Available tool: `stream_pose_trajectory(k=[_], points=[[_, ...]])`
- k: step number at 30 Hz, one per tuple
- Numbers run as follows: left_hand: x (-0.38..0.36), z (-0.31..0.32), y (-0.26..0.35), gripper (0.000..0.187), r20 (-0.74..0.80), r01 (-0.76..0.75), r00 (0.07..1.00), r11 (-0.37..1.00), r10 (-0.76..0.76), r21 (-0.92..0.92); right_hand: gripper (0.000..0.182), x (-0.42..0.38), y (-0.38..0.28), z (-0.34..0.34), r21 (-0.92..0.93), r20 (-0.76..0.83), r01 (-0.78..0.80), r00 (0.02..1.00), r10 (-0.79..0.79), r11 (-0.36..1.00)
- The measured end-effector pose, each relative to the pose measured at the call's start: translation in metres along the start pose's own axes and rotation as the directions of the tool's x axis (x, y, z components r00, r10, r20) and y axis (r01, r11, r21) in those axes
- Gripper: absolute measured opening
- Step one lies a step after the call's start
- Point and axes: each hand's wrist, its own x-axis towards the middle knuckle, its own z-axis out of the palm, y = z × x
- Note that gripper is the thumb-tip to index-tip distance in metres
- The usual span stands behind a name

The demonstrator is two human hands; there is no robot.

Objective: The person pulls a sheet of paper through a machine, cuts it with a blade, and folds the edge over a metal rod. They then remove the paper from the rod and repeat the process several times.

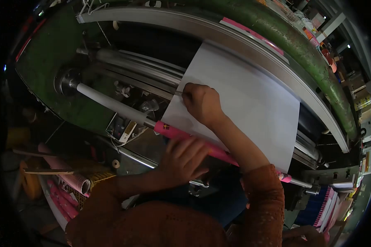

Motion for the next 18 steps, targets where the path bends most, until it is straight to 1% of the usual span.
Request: stream_pose_trajectory(k=[2, 3, 5, 6, 7, 8, 9, 10, 11, 13, 14, 15, 17, 18], points=[[0.009, -0.007, -0.02, 0.024, 0.148, 0.126, 0.976, 0.967, -0.161, 0.222, 0.008, 0.003, 0.002, 0.005, -0.029, 0.006, -0.003, 1.0, 0.003, 1.0], [0.007, -0.005, -0.028, 0.024, 0.15, 0.126, 0.975, 0.968, -0.161, 0.219, 0.008, 0.003, 0.002, 0.005, -0.039, 0.012, 0.018, 1.0, -0.017, 0.999], [-0.002, 0.006, -0.042, 0.028, 0.292, 0.015, 0.95, 0.953, -0.107, 0.302, 0.008, 0.006, 0.001, 0.005, -0.049, 0.01, 0.027, 1.0, -0.027, 0.998], [-0.004, 0.008, -0.044, 0.028, 0.299, 0.008, 0.949, 0.957, -0.099, 0.29, 0.007, 0.011, -0.002, 0.005, -0.098, 0.058, 0.062, 0.997, -0.057, 0.993], [-0.005, 0.008, -0.046, 0.032, 0.318, 0.013, 0.942, 0.96, -0.105, 0.278, 0.007, 0.014, -0.003, 0.005, -0.145, 0.107, 0.094, 0.991, -0.079, 0.985], [-0.005, 0.009, -0.047, 0.036, 0.338, 0.01, 0.936, 0.964, -0.102, 0.264, 0.007, 0.017, -0.003, 0.007, -0.153, 0.095, 0.071, 0.994, -0.056, 0.986], [-0.003, 0.008, -0.047, 0.036, 0.347, -0.012, 0.935, 0.971, -0.075, 0.241, 0.006, 0.02, -0.003, 0.009, -0.187, 0.135, 0.128, 0.985, -0.104, 0.974], [0.001, 0.004, -0.046, 0.035, 0.365, -0.005, 0.927, 0.97, -0.087, 0.242, 0.006, 0.019, 0.0, 0.007, -0.222, 0.173, 0.18, 0.975, -0.143, 0.958], [0.003, 0.003, -0.046, 0.035, 0.383, -0.002, 0.919, 0.971, -0.092, 0.238, 0.006, 0.012, 0.004, 0.001, -0.242, 0.151, 0.139, 0.983, -0.105, 0.96], [-0.001, 0.007, -0.048, 0.037, 0.403, -0.009, 0.909, 0.964, -0.103, 0.267, 0.007, -0.014, 0.018, -0.018, -0.313, 0.225, 0.187, 0.967, -0.119, 0.931], [0.002, 0.005, -0.047, 0.034, 0.405, -0.007, 0.909, 0.967, -0.1, 0.255, 0.007, -0.031, 0.03, -0.032, -0.348, 0.259, 0.178, 0.962, -0.088, 0.92], [0.006, 0.002, -0.046, 0.031, 0.406, -0.004, 0.909, 0.969, -0.099, 0.245, 0.007, -0.052, 0.042, -0.049, -0.376, 0.24, 0.132, 0.97, -0.041, 0.917], [0.003, 0.005, -0.048, 0.028, 0.397, -0.044, 0.914, 0.948, -0.09, 0.315, 0.01, -0.102, 0.068, -0.088, -0.387, 0.2, 0.118, 0.979, -0.041, 0.915], [0.002, 0.006, -0.049, 0.028, 0.404, -0.065, 0.913, 0.955, -0.06, 0.29, 0.011, -0.128, 0.083, -0.11, -0.439, 0.211, 0.089, 0.977, 0.006, 0.894]])
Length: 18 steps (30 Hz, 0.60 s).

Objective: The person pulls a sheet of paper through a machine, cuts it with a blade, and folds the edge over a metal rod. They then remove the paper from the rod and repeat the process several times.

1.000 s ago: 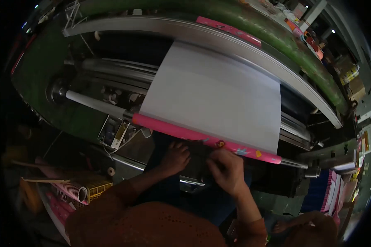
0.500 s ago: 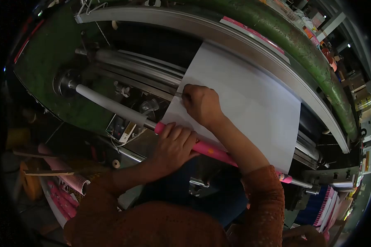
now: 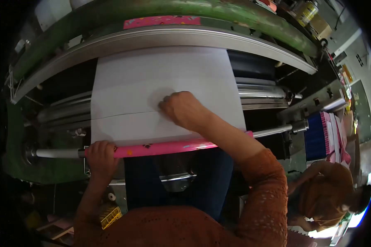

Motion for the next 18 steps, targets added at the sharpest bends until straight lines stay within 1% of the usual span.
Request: stream_pose_trajectory(k=[1, 2, 3, 5, 6, 7, 8, 9, 10, 11, 12, 14, 16, 17, 18], points=[[0.0, 0.0, 0.0, 0.027, 0.005, 0.001, 1.0, 0.999, -0.002, 0.036, 0.011, -0.032, 0.022, -0.009, -0.047, 0.028, -0.031, 0.999, 0.032, 0.998], [-0.002, 0.001, -0.001, 0.027, 0.012, 0.006, 1.0, 0.997, -0.007, 0.077, 0.01, -0.066, 0.044, -0.013, -0.085, 0.018, -0.087, 0.996, 0.089, 0.993], [-0.005, 0.003, -0.004, 0.027, 0.012, -0.014, 1.0, 0.997, 0.013, 0.077, 0.01, -0.101, 0.068, -0.016, -0.121, 0.004, -0.139, 0.99, 0.141, 0.983], [-0.006, 0.006, -0.009, 0.031, -0.016, -0.04, 0.999, 0.994, 0.042, 0.099, 0.014, -0.172, 0.127, -0.023, -0.345, 0.114, -0.302, 0.926, 0.359, 0.889], [-0.005, 0.003, -0.01, 0.031, -0.024, -0.06, 0.998, 0.992, 0.063, 0.107, 0.011, -0.196, 0.131, -0.038, -0.379, 0.007, -0.361, 0.92, 0.393, 0.852], [-0.003, 0.0, -0.01, 0.032, -0.005, -0.068, 0.998, 0.995, 0.069, 0.073, 0.008, -0.213, 0.127, -0.058, -0.407, -0.096, -0.418, 0.904, 0.417, 0.812], [0.0, -0.001, -0.005, 0.034, 0.018, -0.069, 0.997, 0.997, 0.069, 0.036, 0.006, -0.217, 0.11, -0.069, -0.239, -0.317, -0.487, 0.857, 0.406, 0.84], [0.004, 0.0, 0.002, 0.034, 0.02, -0.084, 0.996, 0.996, 0.084, 0.034, 0.007, -0.22, 0.083, -0.074, -0.055, -0.514, -0.512, 0.751, 0.415, 0.857], [0.01, 0.001, 0.009, 0.035, 0.071, -0.089, 0.994, 0.996, 0.086, 0.032, 0.012, -0.222, 0.06, -0.076, 0.213, -0.497, -0.554, 0.647, 0.578, 0.805], [0.016, 0.001, 0.017, 0.036, 0.122, -0.092, 0.989, 0.995, 0.087, 0.032, 0.011, -0.224, 0.043, -0.065, 0.345, -0.525, -0.473, 0.619, 0.584, 0.811], [0.026, 0.003, 0.032, 0.036, 0.125, -0.112, 0.986, 0.993, 0.108, 0.031, 0.01, -0.225, 0.028, -0.056, 0.463, -0.554, -0.375, 0.585, 0.592, 0.803], [0.057, 0.014, 0.083, 0.036, 0.15, -0.135, 0.979, 0.991, 0.135, -0.01, 0.009, -0.228, 0.005, -0.04, 0.501, -0.566, -0.318, 0.583, 0.582, 0.805], [0.091, 0.035, 0.139, 0.027, 0.15, -0.183, 0.971, 0.982, 0.187, -0.042, 0.008, -0.237, -0.004, -0.023, 0.577, -0.586, -0.258, 0.531, 0.613, 0.775], [0.108, 0.044, 0.169, 0.022, 0.171, -0.217, 0.961, 0.976, 0.219, -0.034, 0.006, -0.246, -0.007, -0.017, 0.631, -0.552, -0.275, 0.498, 0.669, 0.726], [0.126, 0.054, 0.199, 0.017, 0.189, -0.248, 0.95, 0.968, 0.248, -0.026, 0.006, -0.257, -0.01, -0.015, 0.63, -0.555, -0.281, 0.489, 0.673, 0.724]])
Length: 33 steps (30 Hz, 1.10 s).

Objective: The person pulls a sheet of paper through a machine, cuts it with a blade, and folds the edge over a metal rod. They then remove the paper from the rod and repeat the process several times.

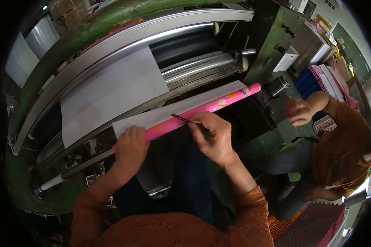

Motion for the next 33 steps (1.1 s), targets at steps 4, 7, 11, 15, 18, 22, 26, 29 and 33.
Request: stream_pose_trajectory(k=[4, 7, 11, 15, 18, 22, 26, 29, 33], points=[[0.096, 0.031, 0.098, 0.011, -0.121, -0.045, 0.991, 0.998, 0.049, 0.033, 0.004, -0.028, 0.014, -0.031, 0.077, -0.162, -0.183, 0.968, 0.193, 0.98], [0.156, 0.041, 0.159, 0.012, -0.053, -0.006, 0.999, 0.985, -0.003, -0.173, 0.004, -0.037, 0.025, -0.048, 0.227, -0.316, -0.298, 0.878, 0.36, 0.927], [0.169, 0.034, 0.178, 0.031, -0.221, -0.197, 0.963, 0.961, 0.153, -0.192, 0.005, -0.02, 0.019, -0.049, 0.361, -0.391, -0.176, 0.863, 0.32, 0.916], [0.083, 0.026, 0.128, 0.038, -0.463, -0.372, 0.828, 0.928, 0.316, -0.033, 0.006, 0.015, 0.013, -0.021, 0.455, -0.28, -0.169, 0.905, 0.321, 0.874], [-0.001, 0.025, 0.07, 0.03, -0.436, -0.379, 0.87, 0.879, 0.232, -0.29, 0.006, 0.073, -0.012, 0.02, 0.427, -0.131, -0.132, 0.97, 0.206, 0.894], [-0.089, 0.027, -0.004, 0.022, -0.171, -0.071, 0.985, 0.835, -0.028, -0.545, 0.011, 0.184, -0.065, 0.089, 0.418, -0.091, -0.026, 0.993, 0.07, 0.908], [-0.137, 0.03, -0.053, 0.017, 0.005, 0.297, 0.906, 0.629, -0.422, -0.718, 0.028, 0.285, -0.082, 0.147, 0.047, -0.068, 0.003, 0.998, 0.0, 0.999], [-0.162, 0.072, -0.085, 0.015, 0.147, 0.389, 0.775, 0.281, -0.615, -0.877, 0.029, 0.281, -0.099, 0.157, 0.342, 0.054, -0.247, 0.968, 0.243, 0.907], [-0.168, 0.073, -0.116, 0.02, 0.164, 0.166, 0.648, -0.072, -0.743, -0.984, 0.017, 0.135, -0.128, 0.131, 0.203, 0.764, -0.502, 0.618, 0.185, 0.841]])
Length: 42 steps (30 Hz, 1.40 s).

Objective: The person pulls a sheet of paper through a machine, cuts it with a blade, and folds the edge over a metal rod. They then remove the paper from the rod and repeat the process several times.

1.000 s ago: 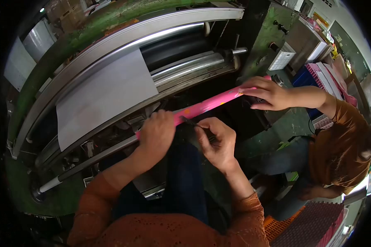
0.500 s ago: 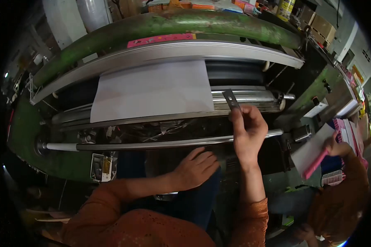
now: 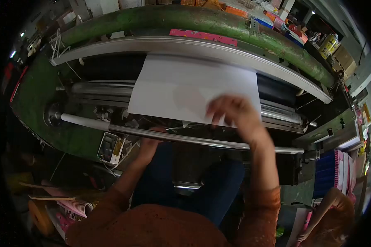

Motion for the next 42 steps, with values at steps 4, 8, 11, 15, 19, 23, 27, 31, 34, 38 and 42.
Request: stream_pose_trajectory(k=[4, 8, 11, 15, 19, 23, 27, 31, 34, 38, 42], points=[[0.026, -0.019, -0.02, 0.024, -0.136, 0.089, 0.977, 0.889, -0.166, -0.45, 0.024, -0.065, 0.141, 0.066, 0.101, 0.28, -0.428, 0.878, 0.388, 0.898], [0.028, -0.027, -0.009, 0.03, -0.204, 0.05, 0.958, 0.819, -0.201, -0.571, 0.028, -0.056, 0.233, 0.016, 0.798, -0.455, 0.123, 0.764, 0.458, 0.59], [0.013, -0.022, 0.001, 0.029, -0.27, -0.007, 0.951, 0.859, -0.153, -0.511, 0.034, -0.061, 0.272, -0.022, 0.793, -0.554, 0.253, 0.678, 0.482, 0.554], [-0.007, -0.038, 0.013, 0.021, -0.157, 0.027, 0.984, 0.937, -0.087, -0.347, 0.022, -0.075, 0.254, -0.009, 0.627, -0.652, 0.351, 0.725, 0.222, 0.696], [-0.026, -0.04, 0.026, 0.019, -0.168, 0.076, 0.977, 0.95, -0.131, -0.302, 0.01, -0.102, 0.234, -0.004, 0.661, -0.602, 0.276, 0.75, 0.274, 0.698], [-0.043, -0.037, 0.055, 0.021, -0.18, 0.112, 0.969, 0.951, -0.169, -0.289, 0.014, -0.123, 0.211, -0.006, 0.683, -0.576, 0.185, 0.732, 0.365, 0.707], [-0.053, -0.03, 0.081, 0.021, -0.235, 0.119, 0.947, 0.918, -0.219, -0.378, 0.019, -0.143, 0.14, 0.013, 0.388, -0.703, -0.053, 0.629, 0.333, 0.92], [-0.053, -0.027, 0.095, 0.021, -0.274, 0.077, 0.939, 0.903, -0.208, -0.423, 0.027, -0.147, 0.086, 0.029, -0.724, -0.61, -0.184, 0.62, -0.492, 0.665], [-0.05, -0.031, 0.103, 0.017, -0.202, 0.059, 0.966, 0.897, -0.163, -0.438, 0.016, -0.125, 0.083, 0.015, -0.915, -0.364, -0.158, 0.716, -0.595, 0.37], [-0.046, -0.016, 0.111, 0.016, -0.169, -0.198, 0.967, 0.98, 0.189, -0.036, 0.014, -0.074, 0.071, -0.017, -0.919, -0.333, -0.114, 0.735, -0.59, 0.377], [-0.029, 0.02, 0.108, 0.031, 0.38, -0.674, 0.666, 0.3, 0.642, 0.675, 0.009, -0.04, 0.079, -0.034, -0.902, -0.295, -0.08, 0.833, -0.468, 0.425]])
